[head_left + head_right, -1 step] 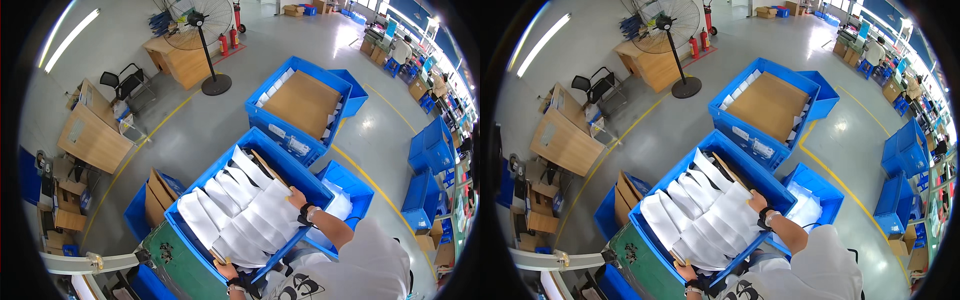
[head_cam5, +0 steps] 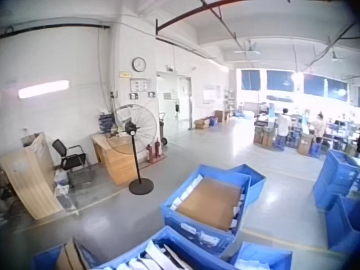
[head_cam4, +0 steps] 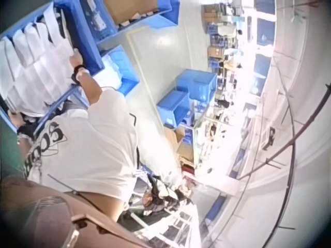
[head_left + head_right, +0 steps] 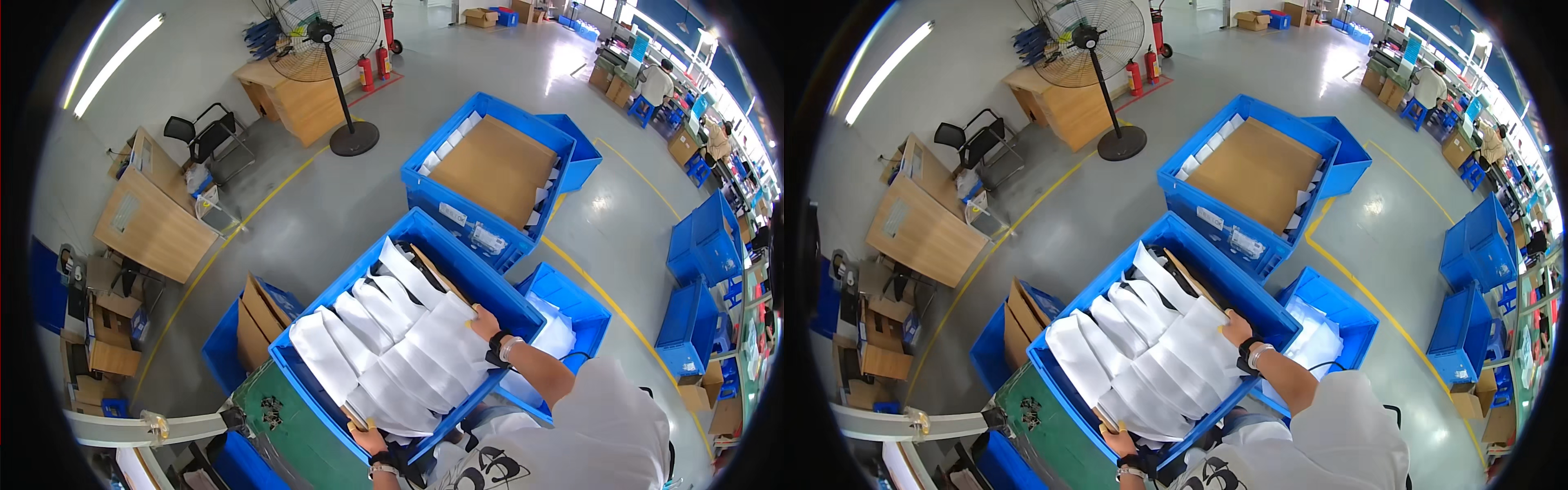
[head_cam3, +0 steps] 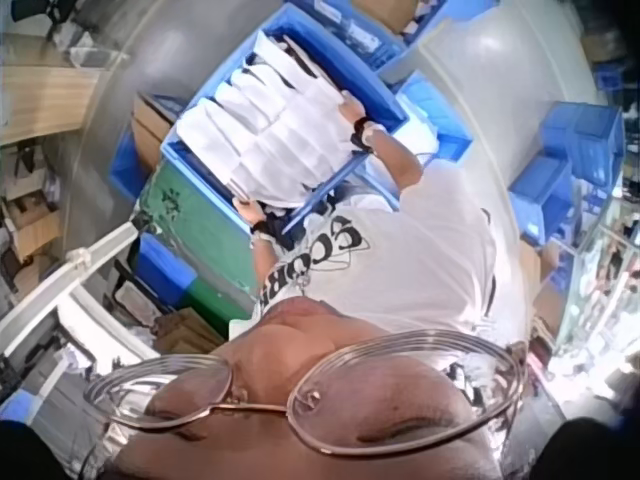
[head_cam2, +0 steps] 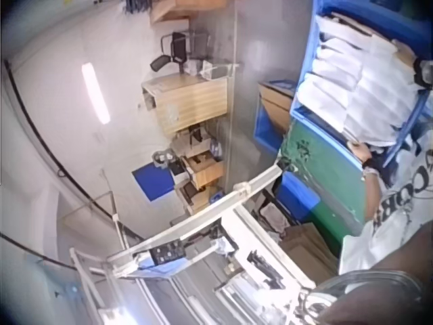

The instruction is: Wrapping plastic parts in protective foam sheets and placing them into blue storage bins.

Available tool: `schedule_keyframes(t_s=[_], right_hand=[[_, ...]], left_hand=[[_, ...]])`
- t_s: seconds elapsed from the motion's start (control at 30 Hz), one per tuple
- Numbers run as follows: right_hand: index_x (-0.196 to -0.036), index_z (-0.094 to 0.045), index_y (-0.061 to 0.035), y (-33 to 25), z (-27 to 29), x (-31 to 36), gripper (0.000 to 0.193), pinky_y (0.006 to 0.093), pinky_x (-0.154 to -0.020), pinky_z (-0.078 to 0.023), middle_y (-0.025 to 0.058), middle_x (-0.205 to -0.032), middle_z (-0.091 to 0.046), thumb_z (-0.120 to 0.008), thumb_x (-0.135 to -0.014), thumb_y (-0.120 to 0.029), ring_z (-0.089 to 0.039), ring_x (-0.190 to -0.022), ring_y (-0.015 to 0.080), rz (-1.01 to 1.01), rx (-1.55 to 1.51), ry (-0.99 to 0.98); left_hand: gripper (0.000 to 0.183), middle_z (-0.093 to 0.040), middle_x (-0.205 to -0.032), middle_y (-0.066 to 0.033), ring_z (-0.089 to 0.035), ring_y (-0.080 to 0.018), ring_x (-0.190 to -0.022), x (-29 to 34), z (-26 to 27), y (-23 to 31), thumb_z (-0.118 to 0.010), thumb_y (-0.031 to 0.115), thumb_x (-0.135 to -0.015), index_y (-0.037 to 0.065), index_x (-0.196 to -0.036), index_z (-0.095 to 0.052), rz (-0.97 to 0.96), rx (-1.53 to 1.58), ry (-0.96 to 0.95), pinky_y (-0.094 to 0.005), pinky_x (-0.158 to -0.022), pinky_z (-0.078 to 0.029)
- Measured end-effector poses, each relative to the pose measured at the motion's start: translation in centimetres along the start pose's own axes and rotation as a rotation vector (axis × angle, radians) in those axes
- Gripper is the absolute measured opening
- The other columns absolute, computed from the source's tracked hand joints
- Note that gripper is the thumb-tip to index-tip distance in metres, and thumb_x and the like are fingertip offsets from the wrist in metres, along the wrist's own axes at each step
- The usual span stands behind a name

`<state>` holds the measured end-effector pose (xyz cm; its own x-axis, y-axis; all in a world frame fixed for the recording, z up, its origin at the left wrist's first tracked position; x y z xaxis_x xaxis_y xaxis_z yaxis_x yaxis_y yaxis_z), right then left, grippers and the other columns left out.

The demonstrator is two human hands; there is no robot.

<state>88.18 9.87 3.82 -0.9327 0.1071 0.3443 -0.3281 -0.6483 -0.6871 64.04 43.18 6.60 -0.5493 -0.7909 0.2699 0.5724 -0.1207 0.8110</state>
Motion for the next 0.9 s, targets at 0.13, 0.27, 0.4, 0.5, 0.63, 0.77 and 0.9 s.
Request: schedule_keyframes(t_s=[0.13,0.27,0.4,0.5,0.63,0.77,0.9], right_hand=[[-0.116,-0.049,-0.0041,-1.7,0.3,0.2,0.049,0.0380,-0.079,-0.045,0.0222,-0.098,-0.060,-0.064,-0.071,-0.019,-0.057,-0.094,0.0349,0.007,0.061,0.036],[-0.112,-0.050,-0.0032,-2.2,2.9,1.5,0.048,0.0376,-0.079,-0.045,0.0208,-0.098,-0.060,-0.065,-0.070,-0.019,-0.057,-0.094,0.0344,0.028,0.043,-0.034],[-0.107,-0.051,-0.0016,-2.8,4.3,2.5,0.045,0.0369,-0.079,-0.045,0.0201,-0.096,-0.060,-0.066,-0.068,-0.020,-0.057,-0.094,0.0354,0.073,-0.023,-0.063],[-0.105,-0.051,-0.0010,-2.8,6.3,2.2,0.043,0.0342,-0.071,-0.046,0.0152,-0.088,-0.060,-0.068,-0.067,-0.013,-0.059,-0.082,0.0283,0.114,-0.100,-0.005],[-0.100,-0.050,0.0006,-8.6,9.2,3.7,0.034,0.0307,-0.062,-0.048,0.0096,-0.085,-0.059,-0.065,-0.069,-0.003,-0.058,-0.072,0.0176,0.044,-0.279,-0.155],[-0.101,-0.051,0.0000,-9.6,9.0,3.6,0.036,0.0296,-0.064,-0.048,0.0086,-0.087,-0.060,-0.066,-0.069,-0.004,-0.058,-0.074,0.0164,0.058,-0.342,-0.251],[-0.100,-0.052,-0.0005,-13.3,9.6,5.8,0.032,0.0277,-0.064,-0.048,0.0076,-0.090,-0.060,-0.064,-0.070,-0.003,-0.057,-0.075,0.0150,0.171,-0.329,-0.324]], left_hand=[[0.043,-0.057,-0.102,-0.0175,-0.058,-0.0265,-0.086,-1.1,-0.2,0.1,-0.065,0.002,-0.075,-0.007,-0.111,-0.044,-0.074,0.052,-0.012,-0.0328,-0.076,-0.046],[0.041,-0.056,-0.099,-0.0131,-0.055,-0.0214,-0.085,-0.6,2.4,-0.8,-0.065,-0.001,-0.075,-0.005,-0.109,-0.042,-0.033,0.264,-0.128,-0.0303,-0.077,-0.044],[0.038,-0.057,-0.095,-0.0109,-0.054,-0.0186,-0.085,1.4,4.7,3.8,-0.065,-0.002,-0.074,-0.005,-0.106,-0.046,-0.057,0.223,-0.151,-0.0292,-0.078,-0.044],[0.035,-0.058,-0.090,-0.0083,-0.052,-0.0155,-0.079,1.5,5.6,7.0,-0.067,0.000,-0.073,-0.003,-0.101,-0.048,-0.107,0.123,-0.154,-0.0286,-0.073,-0.044],[0.033,-0.058,-0.090,-0.0067,-0.053,-0.0147,-0.078,0.6,7.6,6.9,-0.067,0.000,-0.073,-0.002,-0.100,-0.049,-0.078,0.279,-0.127,-0.0272,-0.072,-0.044],[0.031,-0.057,-0.089,-0.0064,-0.052,-0.0131,-0.077,2.6,11.0,8.0,-0.067,0.000,-0.073,-0.002,-0.099,-0.049,-0.037,0.433,-0.080,-0.0263,-0.071,-0.044],[0.029,-0.058,-0.087,-0.0058,-0.053,-0.0123,-0.077,5.5,13.5,5.8,-0.067,0.002,-0.074,-0.002,-0.097,-0.050,-0.018,0.438,-0.017,-0.0254,-0.069,-0.044]])
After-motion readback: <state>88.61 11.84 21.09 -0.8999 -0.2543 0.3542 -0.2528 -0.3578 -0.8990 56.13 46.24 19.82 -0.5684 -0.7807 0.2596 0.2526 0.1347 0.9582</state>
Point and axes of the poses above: each hand's wrist, its own x-axis away from the middle knuckle, its own z-axis out of the back of the hand, y = z × x, the point moved 1 cm from there along -x, towards the middle knuckle
